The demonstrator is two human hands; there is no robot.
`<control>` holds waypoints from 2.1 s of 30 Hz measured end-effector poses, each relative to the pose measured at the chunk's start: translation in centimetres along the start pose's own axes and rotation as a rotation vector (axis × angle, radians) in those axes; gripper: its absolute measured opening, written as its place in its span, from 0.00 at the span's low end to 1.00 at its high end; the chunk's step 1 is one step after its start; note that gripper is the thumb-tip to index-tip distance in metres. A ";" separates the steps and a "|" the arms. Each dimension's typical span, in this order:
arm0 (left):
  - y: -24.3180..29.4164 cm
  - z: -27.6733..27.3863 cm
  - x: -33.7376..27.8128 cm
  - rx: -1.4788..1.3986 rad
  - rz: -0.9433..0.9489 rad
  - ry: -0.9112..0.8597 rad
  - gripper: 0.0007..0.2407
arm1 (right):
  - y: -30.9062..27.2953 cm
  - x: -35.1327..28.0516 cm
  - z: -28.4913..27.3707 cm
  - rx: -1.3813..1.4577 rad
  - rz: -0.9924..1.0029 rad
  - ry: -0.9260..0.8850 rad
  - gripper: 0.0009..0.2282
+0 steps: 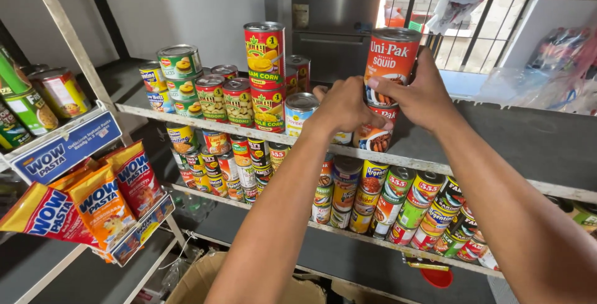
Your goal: Organizing and stocking various canned food items on retail shelves.
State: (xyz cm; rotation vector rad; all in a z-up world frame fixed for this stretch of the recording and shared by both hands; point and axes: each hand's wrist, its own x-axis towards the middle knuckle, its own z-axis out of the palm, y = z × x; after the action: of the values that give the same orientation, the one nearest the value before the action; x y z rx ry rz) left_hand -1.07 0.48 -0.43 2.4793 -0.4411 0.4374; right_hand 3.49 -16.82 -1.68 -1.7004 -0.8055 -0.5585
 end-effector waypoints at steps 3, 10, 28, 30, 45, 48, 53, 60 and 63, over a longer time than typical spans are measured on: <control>-0.3 -0.1 0.3 0.011 -0.009 -0.063 0.28 | 1.1 -0.3 0.3 -0.015 0.007 0.035 0.29; -1.7 -1.3 1.0 -0.114 0.019 0.031 0.25 | 0.0 -1.4 -1.6 0.074 0.205 -0.083 0.31; -4.5 1.2 3.2 -0.439 0.266 0.030 0.24 | 3.0 -2.1 -2.3 0.218 0.229 -0.168 0.23; -4.5 1.5 3.5 -0.484 0.349 0.083 0.24 | 2.5 -1.9 -2.2 0.263 0.241 -0.237 0.24; -1.7 0.9 1.5 -0.248 0.125 0.233 0.25 | 3.1 -2.4 -2.2 0.568 0.273 -0.349 0.24; -1.6 0.6 1.2 -0.273 0.074 0.165 0.27 | 2.8 -2.5 -2.0 0.625 0.267 -0.342 0.24; -2.4 0.7 0.6 -0.283 0.151 0.230 0.28 | 3.0 -3.4 -3.0 0.588 0.269 -0.327 0.23; 2.2 3.6 -4.8 -0.287 0.490 0.822 0.09 | 2.5 -6.4 -6.4 0.274 0.379 0.026 0.23; 6.8 6.8 -6.0 -0.598 0.384 0.651 0.06 | 0.9 -7.9 -6.9 0.117 0.396 0.262 0.10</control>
State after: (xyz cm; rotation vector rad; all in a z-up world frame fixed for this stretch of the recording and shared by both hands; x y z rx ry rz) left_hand -7.72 -7.58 -4.87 1.5613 -0.6523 1.0480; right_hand -0.71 -25.44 -6.06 -1.5830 -0.2960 -0.4378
